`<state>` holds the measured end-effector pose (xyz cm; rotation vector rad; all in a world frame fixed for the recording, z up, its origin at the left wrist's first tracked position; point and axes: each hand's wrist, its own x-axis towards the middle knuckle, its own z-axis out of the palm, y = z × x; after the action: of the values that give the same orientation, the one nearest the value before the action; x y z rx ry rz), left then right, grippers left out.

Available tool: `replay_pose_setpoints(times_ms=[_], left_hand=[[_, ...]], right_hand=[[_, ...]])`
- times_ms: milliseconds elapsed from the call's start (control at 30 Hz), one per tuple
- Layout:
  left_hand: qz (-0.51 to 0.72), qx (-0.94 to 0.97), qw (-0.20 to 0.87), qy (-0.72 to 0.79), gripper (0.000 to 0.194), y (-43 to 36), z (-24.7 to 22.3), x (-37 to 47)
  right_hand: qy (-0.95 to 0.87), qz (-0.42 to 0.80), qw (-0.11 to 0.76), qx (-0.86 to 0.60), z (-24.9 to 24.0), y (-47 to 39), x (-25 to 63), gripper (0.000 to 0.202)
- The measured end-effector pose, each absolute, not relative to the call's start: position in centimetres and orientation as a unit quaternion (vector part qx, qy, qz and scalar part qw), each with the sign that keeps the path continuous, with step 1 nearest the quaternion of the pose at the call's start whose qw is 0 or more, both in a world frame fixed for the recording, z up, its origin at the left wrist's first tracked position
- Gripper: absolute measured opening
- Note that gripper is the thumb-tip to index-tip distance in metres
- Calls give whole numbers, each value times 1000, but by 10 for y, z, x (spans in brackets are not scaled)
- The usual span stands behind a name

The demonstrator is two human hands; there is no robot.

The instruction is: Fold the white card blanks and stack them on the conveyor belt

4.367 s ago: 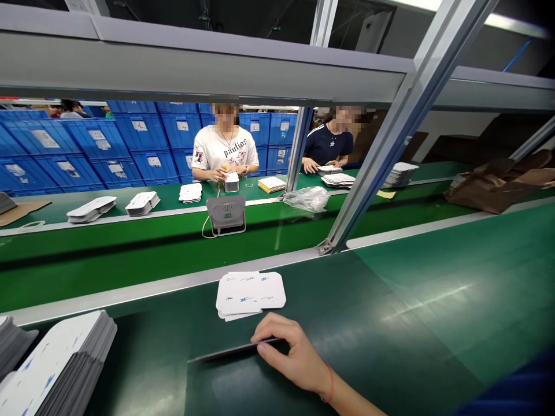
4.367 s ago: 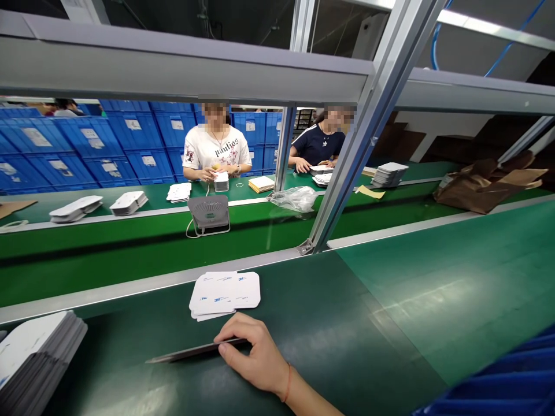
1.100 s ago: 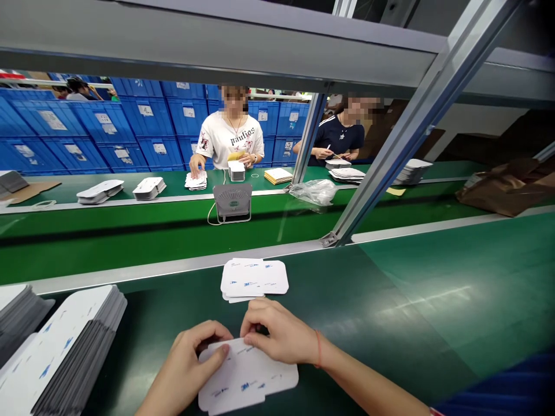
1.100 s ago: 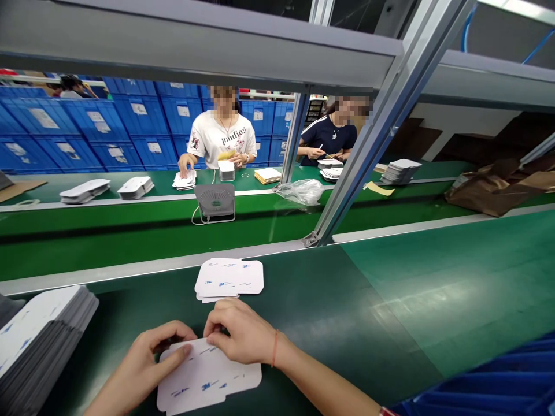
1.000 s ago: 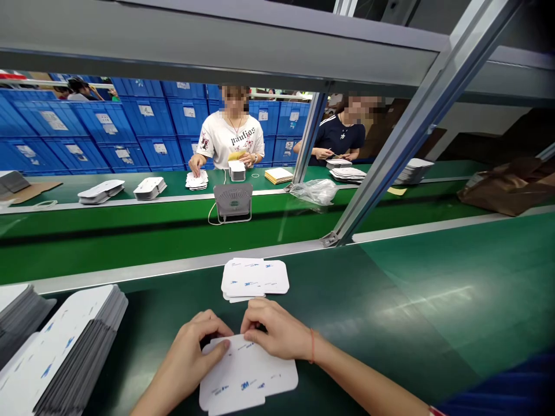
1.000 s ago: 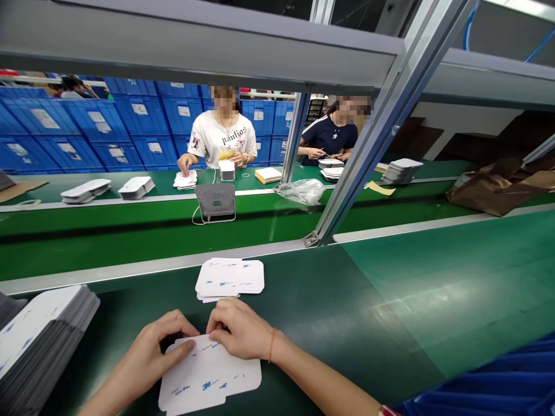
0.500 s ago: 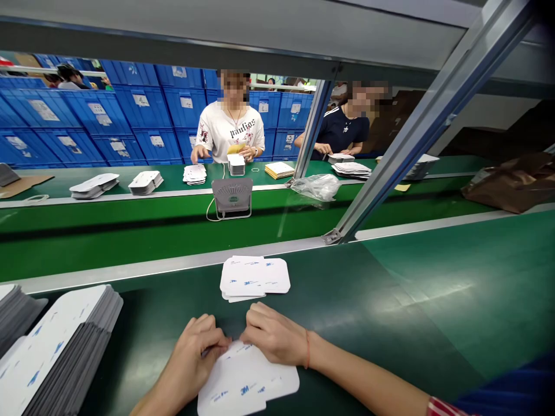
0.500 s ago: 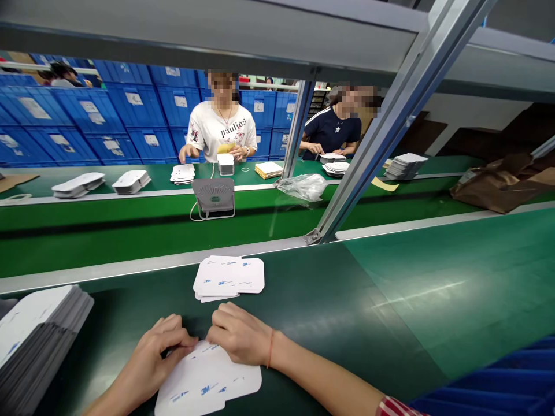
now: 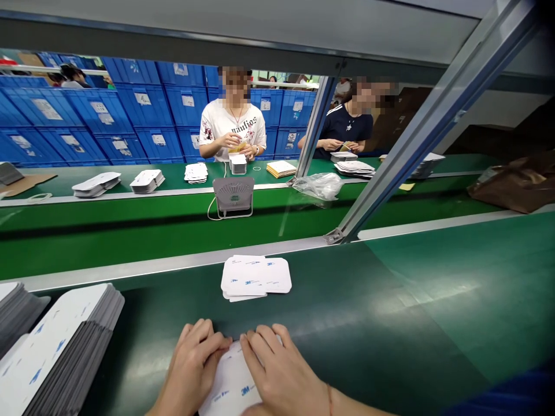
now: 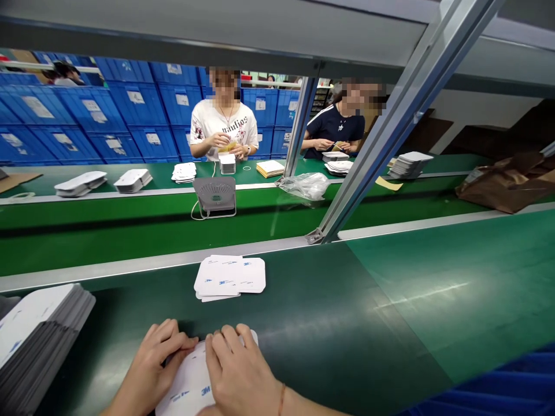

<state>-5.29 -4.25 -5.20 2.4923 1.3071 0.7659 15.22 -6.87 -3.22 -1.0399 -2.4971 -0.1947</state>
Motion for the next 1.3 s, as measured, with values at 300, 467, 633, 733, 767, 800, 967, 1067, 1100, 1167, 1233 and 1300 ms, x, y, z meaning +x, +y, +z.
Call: replay_pose_setpoints(times_ms=[300,467,633,733,767,800,967,1067,1100,1167,1233,1300], left_hand=[[236,876,39,419,26,-44,-46,-51],[215,895,4,391,29,-40,-43,-51],[210,906,-23,366,25,-44,-32,-54],[168,916,-47,362,29,-53,-27,-53],[156,916,-63,363,32,-56,-27,-51],[147,916,-83,363,33,-58,-28,-48],[116,908,-174,363,31,-68,-34,-31],[96,906,-183,369,28,-70,-35,-27],[92,905,-185,371,27,-71,-35,-27],[85,903,-189,378,26,-72,-34,-25],[86,899,-196,382,22,-73,-33,-24],[85,897,-203,383,22,-74,-32,-22]], right_hand=[[-867,-121,276,-397,-43,-78,150,73],[-893,-86,208,-390,-48,-79,150,77],[-911,-45,144,-384,-51,-78,149,75],[-913,-33,139,-382,-48,-76,148,73],[-914,-32,141,-380,-47,-76,147,73],[-914,-33,145,-379,-47,-76,147,73],[-910,-52,159,-380,-49,-75,146,64],[-915,-58,151,-370,-49,-73,144,78],[-917,-57,148,-367,-48,-72,143,82],[-920,-48,141,-362,-43,-70,140,86],[-923,-32,138,-359,-37,-70,138,86],[-921,-8,140,-365,-30,-70,140,83]])
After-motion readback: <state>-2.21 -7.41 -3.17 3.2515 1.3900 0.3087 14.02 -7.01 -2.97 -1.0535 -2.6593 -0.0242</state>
